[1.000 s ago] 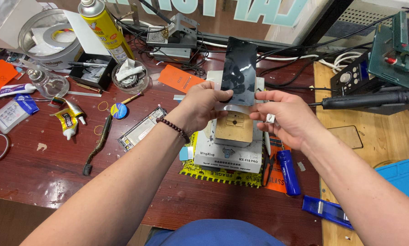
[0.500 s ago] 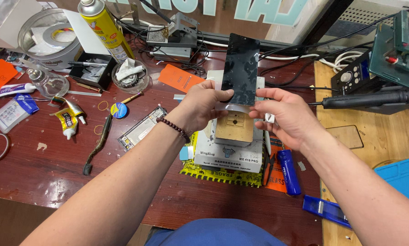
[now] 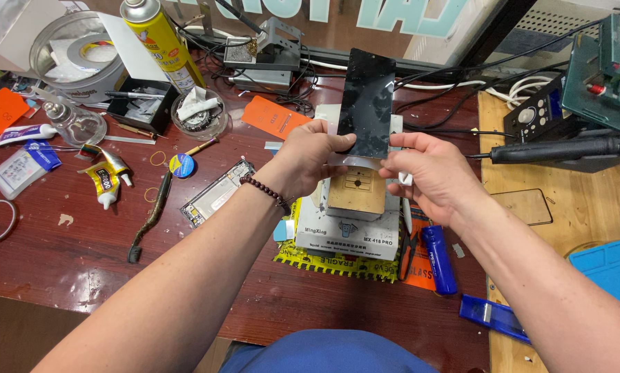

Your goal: The person aligns a black glass panel over a phone housing set in a wooden alignment mold on the bench, presses it into place, trims the edge with a blue utility knife, and wipes the surface with a tissue while repeatedly repositioning and pressing the panel to seat it.

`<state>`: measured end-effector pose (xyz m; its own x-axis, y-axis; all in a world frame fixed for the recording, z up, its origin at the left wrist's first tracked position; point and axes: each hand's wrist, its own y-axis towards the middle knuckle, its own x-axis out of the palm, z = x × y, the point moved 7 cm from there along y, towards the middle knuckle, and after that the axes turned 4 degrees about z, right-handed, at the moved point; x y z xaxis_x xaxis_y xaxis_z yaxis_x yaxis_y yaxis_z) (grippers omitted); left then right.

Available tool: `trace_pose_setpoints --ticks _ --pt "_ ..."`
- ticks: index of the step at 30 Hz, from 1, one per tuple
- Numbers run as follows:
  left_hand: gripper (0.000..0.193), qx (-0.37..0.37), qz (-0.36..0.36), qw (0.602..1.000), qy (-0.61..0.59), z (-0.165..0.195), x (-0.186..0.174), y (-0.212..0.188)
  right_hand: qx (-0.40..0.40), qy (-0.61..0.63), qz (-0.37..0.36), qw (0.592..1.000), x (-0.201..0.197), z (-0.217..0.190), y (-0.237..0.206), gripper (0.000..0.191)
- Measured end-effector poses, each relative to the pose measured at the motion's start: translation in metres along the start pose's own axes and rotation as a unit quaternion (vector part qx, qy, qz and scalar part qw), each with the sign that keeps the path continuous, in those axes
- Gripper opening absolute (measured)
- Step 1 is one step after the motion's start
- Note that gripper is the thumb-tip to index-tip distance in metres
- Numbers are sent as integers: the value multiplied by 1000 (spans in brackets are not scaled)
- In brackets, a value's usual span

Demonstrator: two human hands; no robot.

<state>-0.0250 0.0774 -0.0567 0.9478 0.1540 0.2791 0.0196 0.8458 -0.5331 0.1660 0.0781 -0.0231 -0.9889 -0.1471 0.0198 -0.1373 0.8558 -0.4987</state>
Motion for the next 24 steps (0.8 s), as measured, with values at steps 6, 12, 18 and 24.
trace_pose_setpoints --ticks 6,12,18,24 --pt "15 4 0 1000 3 2 0 -4 12 10 4 1000 -3 2 -2 40" --pt "16 0 5 1000 5 2 1 -5 14 5 19 1000 1 0 -2 34" --pt "13 8 3 1000 4 1 3 -2 20 -9 32 999 2 0 0 32" --pt "13 10 7 1000 -4 0 2 -1 21 -13 28 999 2 2 -2 32"
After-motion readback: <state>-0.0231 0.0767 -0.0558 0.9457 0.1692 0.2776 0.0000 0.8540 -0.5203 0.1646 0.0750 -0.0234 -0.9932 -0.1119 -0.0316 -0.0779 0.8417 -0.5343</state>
